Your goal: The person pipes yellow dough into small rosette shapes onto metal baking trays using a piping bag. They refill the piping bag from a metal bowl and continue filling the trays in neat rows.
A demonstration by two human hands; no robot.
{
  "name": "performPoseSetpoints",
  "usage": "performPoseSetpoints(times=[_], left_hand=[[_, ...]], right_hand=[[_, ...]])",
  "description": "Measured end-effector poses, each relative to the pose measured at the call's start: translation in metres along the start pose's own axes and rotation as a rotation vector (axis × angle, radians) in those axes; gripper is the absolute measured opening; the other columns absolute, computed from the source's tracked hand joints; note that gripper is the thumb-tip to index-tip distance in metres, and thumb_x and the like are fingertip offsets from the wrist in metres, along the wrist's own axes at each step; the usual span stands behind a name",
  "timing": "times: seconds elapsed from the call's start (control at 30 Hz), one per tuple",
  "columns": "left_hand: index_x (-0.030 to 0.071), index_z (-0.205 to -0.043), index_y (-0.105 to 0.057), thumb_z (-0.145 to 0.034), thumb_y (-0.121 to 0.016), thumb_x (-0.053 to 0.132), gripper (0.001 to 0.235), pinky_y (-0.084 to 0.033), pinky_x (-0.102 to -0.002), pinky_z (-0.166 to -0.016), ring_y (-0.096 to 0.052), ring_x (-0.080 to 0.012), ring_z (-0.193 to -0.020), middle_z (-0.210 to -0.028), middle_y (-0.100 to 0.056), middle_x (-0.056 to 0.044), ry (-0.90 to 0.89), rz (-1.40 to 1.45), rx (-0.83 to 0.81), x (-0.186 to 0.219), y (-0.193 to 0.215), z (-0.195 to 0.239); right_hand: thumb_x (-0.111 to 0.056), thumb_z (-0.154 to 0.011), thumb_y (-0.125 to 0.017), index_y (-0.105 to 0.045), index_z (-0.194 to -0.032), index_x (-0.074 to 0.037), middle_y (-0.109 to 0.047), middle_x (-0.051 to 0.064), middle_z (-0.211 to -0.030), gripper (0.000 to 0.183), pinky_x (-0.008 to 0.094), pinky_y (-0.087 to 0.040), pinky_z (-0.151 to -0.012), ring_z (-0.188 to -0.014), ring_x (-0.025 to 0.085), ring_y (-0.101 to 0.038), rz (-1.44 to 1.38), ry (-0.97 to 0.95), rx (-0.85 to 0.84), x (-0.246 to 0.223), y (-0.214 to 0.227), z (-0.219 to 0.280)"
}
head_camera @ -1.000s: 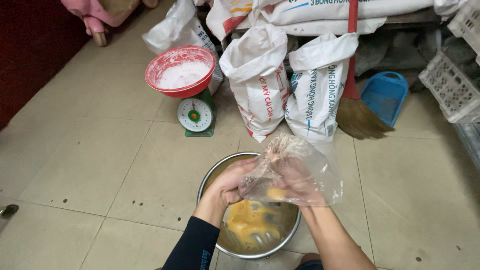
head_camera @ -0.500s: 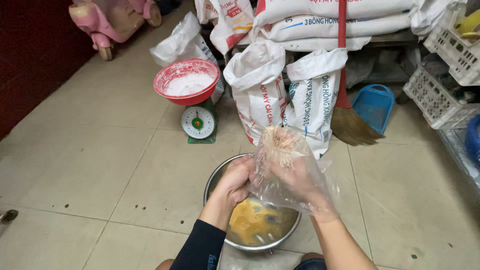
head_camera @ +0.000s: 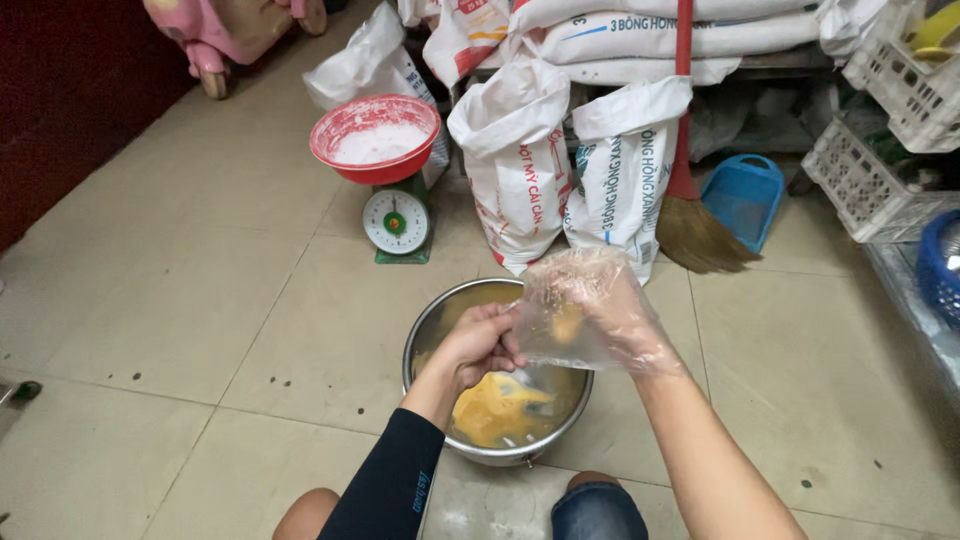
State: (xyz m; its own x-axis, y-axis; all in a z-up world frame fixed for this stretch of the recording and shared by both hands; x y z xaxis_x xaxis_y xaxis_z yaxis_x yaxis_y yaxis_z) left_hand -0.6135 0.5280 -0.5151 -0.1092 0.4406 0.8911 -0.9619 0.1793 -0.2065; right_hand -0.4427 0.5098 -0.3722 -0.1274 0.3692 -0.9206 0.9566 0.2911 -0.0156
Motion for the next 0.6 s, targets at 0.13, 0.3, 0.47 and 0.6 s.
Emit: performPoseSetpoints(times=[0.13, 0.3, 0.47, 0.6], left_hand=[[0.008, -0.109, -0.064, -0.096, -0.065, 0.02, 0.018, -0.042, -0.026, -0.033, -0.057, -0.0141, -0.039, -0.055, -0.052, 0.0, 0.007, -0.04, -0.022, -0.011, -0.007, -0.002], [0.0, -0.109, -0.059, -0.099, -0.063, 0.045, 0.046, -0.047, -0.028, -0.043, -0.063, -0.0163, -0.051, -0.071, -0.066, -0.006, -0.082, 0.07, 0.131, -0.002, -0.003, 0.011], [0.004, -0.104, -0.065, -0.089, -0.038, 0.068, 0.071, -0.058, -0.035, -0.068, -0.071, -0.0173, -0.084, -0.092, -0.075, -0.008, -0.032, 0.27, 0.011, -0.012, -0.048, 0.029], [0.006, -0.107, -0.064, -0.103, -0.058, 0.036, 0.031, -0.058, -0.038, -0.083, -0.067, -0.0187, -0.097, -0.1, -0.068, -0.005, -0.305, 0.459, -0.104, -0.002, -0.085, 0.018]], right_hand=[[-0.022, -0.084, -0.075, -0.07, -0.113, -0.002, -0.073, 0.005, -0.1, 0.036, 0.029, -0.058, -0.078, -0.089, 0.012, -0.068, -0.175, -0.018, -0.111, 0.006, -0.008, 0.004], [-0.022, -0.087, -0.081, -0.064, -0.122, 0.0, -0.069, 0.003, -0.102, 0.044, 0.027, -0.056, -0.079, -0.091, 0.011, -0.064, -0.14, 0.083, -0.094, 0.015, 0.005, -0.018], [-0.017, -0.081, -0.083, -0.065, -0.117, -0.002, -0.076, 0.005, -0.104, 0.044, 0.028, -0.059, -0.082, -0.092, 0.014, -0.073, 0.224, 0.151, 0.129, 0.053, 0.017, -0.064], [-0.02, -0.083, -0.083, -0.065, -0.107, -0.003, -0.073, 0.004, -0.097, 0.035, 0.031, -0.056, -0.08, -0.088, 0.016, -0.07, 0.153, 0.256, 0.202, 0.079, 0.017, -0.08]])
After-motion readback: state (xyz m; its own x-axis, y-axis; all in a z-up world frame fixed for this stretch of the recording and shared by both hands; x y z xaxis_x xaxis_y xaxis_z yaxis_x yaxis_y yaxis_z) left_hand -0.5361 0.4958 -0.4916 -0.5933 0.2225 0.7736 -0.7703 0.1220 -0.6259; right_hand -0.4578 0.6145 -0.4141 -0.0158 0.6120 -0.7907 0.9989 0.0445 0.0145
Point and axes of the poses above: each hand's wrist, its own z-axis away from the middle knuckle, its own y-axis out of the back of the hand, x = y × z, the point moved 9 cm from there along -z, towards the middle knuckle
